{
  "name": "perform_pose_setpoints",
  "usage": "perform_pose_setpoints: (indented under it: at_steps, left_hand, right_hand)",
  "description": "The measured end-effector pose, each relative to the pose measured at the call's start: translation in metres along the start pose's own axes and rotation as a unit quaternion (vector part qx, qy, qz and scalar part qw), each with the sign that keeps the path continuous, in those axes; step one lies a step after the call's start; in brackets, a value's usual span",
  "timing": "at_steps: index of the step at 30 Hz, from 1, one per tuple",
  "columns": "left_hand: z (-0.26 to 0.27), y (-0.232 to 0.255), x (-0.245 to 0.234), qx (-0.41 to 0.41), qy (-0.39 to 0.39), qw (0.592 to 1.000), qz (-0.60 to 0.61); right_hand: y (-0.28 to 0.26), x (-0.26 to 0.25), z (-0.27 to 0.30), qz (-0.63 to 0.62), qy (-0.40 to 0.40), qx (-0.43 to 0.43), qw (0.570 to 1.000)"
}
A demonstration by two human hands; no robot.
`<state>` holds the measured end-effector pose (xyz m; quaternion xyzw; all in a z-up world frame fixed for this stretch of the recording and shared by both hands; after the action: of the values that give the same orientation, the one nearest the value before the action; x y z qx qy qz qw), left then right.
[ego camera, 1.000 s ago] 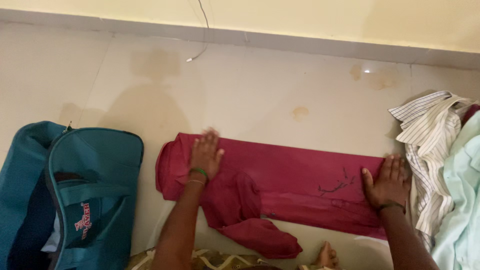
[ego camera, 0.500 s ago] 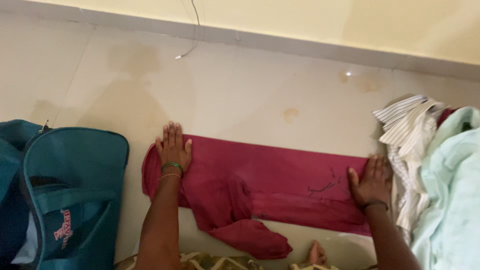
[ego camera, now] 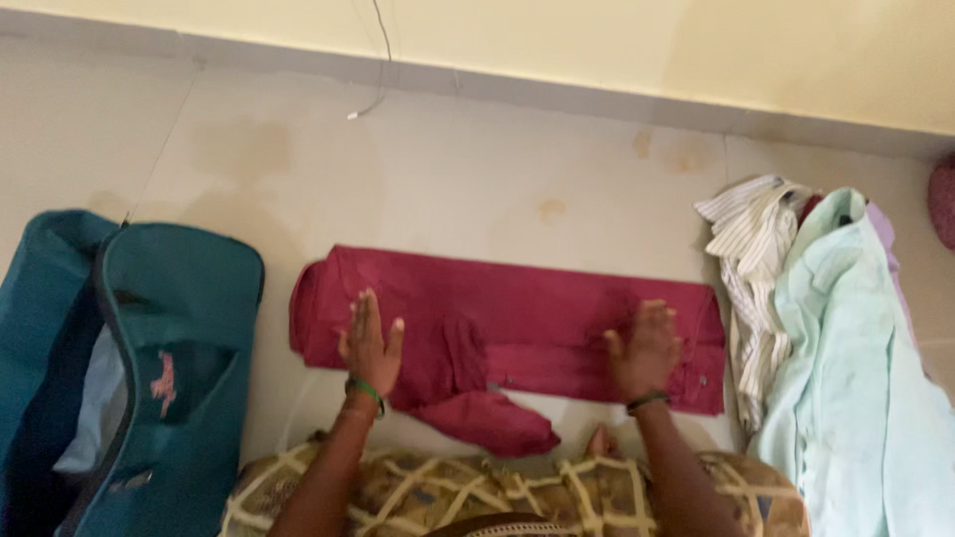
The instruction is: The person folds a maroon collared shirt by spreading it flat on the floor, smoothing it with their hands, and folding in the sleeves and sides before placing it in a pile with other shirts.
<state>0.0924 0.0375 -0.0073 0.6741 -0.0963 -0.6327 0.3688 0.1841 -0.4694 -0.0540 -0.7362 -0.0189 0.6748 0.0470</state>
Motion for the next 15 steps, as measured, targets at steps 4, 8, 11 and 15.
perform_pose_setpoints:
  at_steps: [4, 8, 11, 15]
  left_hand:
    - [0.084, -0.021, 0.009, 0.009, 0.021, 0.986, 0.166]
    - [0.121, -0.042, 0.041, -0.149, -0.044, 0.911, 0.383]
    - [0.123, -0.017, 0.034, -0.030, -0.018, 0.914, 0.404]
    - [0.124, 0.001, 0.043, 0.017, -0.041, 0.885, 0.463]
  right_hand:
    - [-0.094, -0.025, 0.076, -0.085, 0.069, -0.142, 0.984]
    - [-0.118, -0.028, 0.123, -0.133, -0.089, -0.149, 0.976]
    - [-0.129, -0.033, 0.141, -0.137, -0.143, -0.160, 0.967]
    - [-0.142, -0.040, 0.158, -0.077, -0.189, -0.187, 0.961]
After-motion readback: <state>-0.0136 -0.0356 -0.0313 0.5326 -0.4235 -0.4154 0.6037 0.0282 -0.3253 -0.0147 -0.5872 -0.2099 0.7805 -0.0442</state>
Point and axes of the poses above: each hand's wrist, its own z-axis away from the middle knuckle, its own x-axis out of the palm, y = z × x, the point moved 10 cm from there along -z, towards the middle knuckle, and after that the axes turned 11 degrees about z, right-handed, at the moved point
